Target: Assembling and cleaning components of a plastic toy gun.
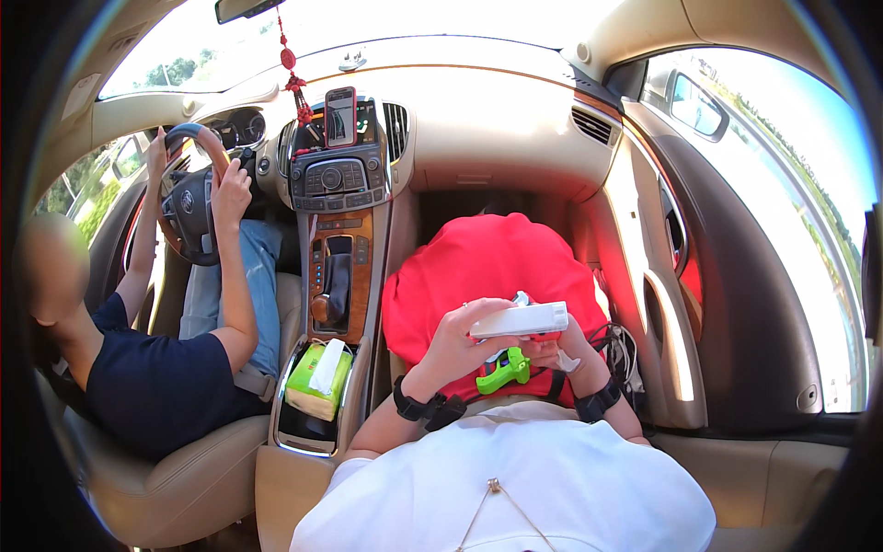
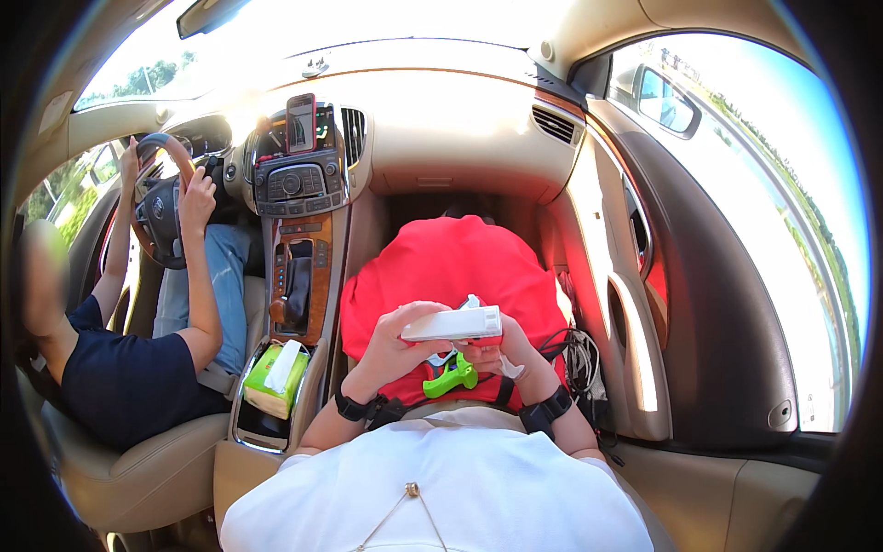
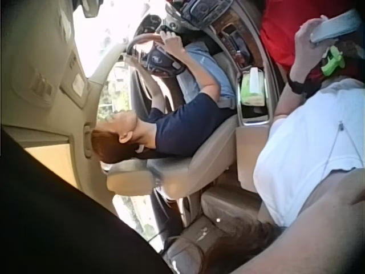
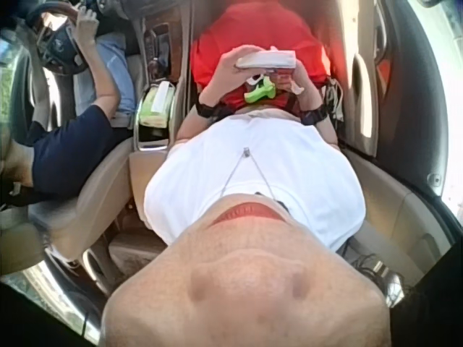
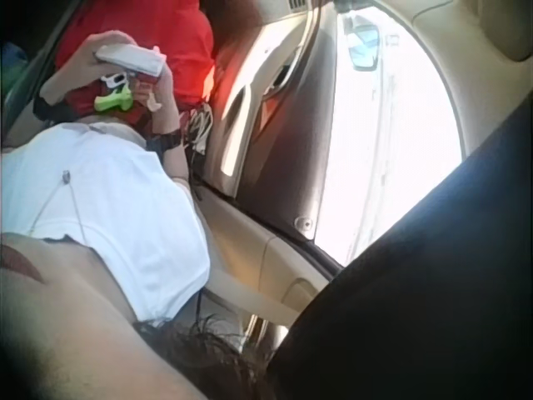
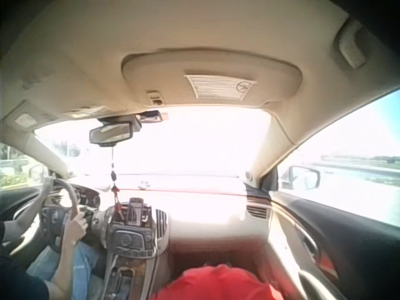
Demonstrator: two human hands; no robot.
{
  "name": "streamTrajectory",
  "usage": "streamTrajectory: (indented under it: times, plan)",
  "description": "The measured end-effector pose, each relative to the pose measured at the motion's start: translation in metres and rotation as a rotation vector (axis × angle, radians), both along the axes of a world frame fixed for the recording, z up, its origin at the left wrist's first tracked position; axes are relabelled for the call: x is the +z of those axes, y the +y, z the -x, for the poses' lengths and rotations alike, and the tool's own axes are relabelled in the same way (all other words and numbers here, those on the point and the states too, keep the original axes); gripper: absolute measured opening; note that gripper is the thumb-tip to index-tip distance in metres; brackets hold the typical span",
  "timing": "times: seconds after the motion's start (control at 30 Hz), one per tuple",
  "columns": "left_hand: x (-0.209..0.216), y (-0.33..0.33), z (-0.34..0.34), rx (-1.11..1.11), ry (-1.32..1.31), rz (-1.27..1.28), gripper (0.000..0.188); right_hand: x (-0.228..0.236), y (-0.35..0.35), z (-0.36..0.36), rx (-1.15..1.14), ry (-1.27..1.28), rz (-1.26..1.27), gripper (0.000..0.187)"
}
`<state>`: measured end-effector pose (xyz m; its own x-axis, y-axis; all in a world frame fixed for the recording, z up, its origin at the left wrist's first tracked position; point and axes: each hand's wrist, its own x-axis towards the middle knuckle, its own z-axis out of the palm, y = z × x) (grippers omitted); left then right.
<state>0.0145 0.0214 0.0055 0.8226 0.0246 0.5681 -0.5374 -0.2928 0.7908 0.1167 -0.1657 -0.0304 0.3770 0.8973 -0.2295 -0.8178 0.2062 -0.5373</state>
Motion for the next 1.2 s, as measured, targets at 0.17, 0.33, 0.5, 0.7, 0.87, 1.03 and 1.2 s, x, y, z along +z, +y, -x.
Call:
streamTrajectory:
  times: [0.17, 0.33, 0.5, 0.7, 0.87, 1.03, 1.2]
  plan:
    - [-0.005, 0.020, 0.001, -0.108, 0.029, -0.046, 0.045, -0.012, 0.008, 0.008, 0.165, 0.197, -0.155, 0.031]
    - [-0.010, -0.009, -0.005, -0.007, 0.071, 0.307, 0.095, -0.004, 0.020, 0.014, -0.373, -0.085, 0.066, 0.034]
    - [-0.009, -0.016, -0.006, -0.395, 0.237, 0.401, 0.114, 0.005, 0.024, 0.014, -0.764, -0.488, 0.156, 0.021]
    - [-0.009, -0.014, 0.004, -0.141, 0.203, 0.419, 0.092, -0.003, 0.027, 0.032, -0.680, -1.059, 0.219, 0.025]
    - [0.006, -0.011, 0.008, -0.078, 0.219, 0.480, 0.069, 0.007, 0.029, 0.037, -0.483, -0.681, 0.094, 0.030]
    - [0.004, -0.017, 0.010, -0.215, 0.327, 0.550, 0.071, 0.008, 0.015, 0.033, -0.418, -0.685, 0.073, 0.032]
    - [0.001, -0.008, -0.003, -0.444, 0.355, 0.641, 0.088, 0.023, 0.003, 0.020, -0.312, -0.458, 0.085, 0.036]
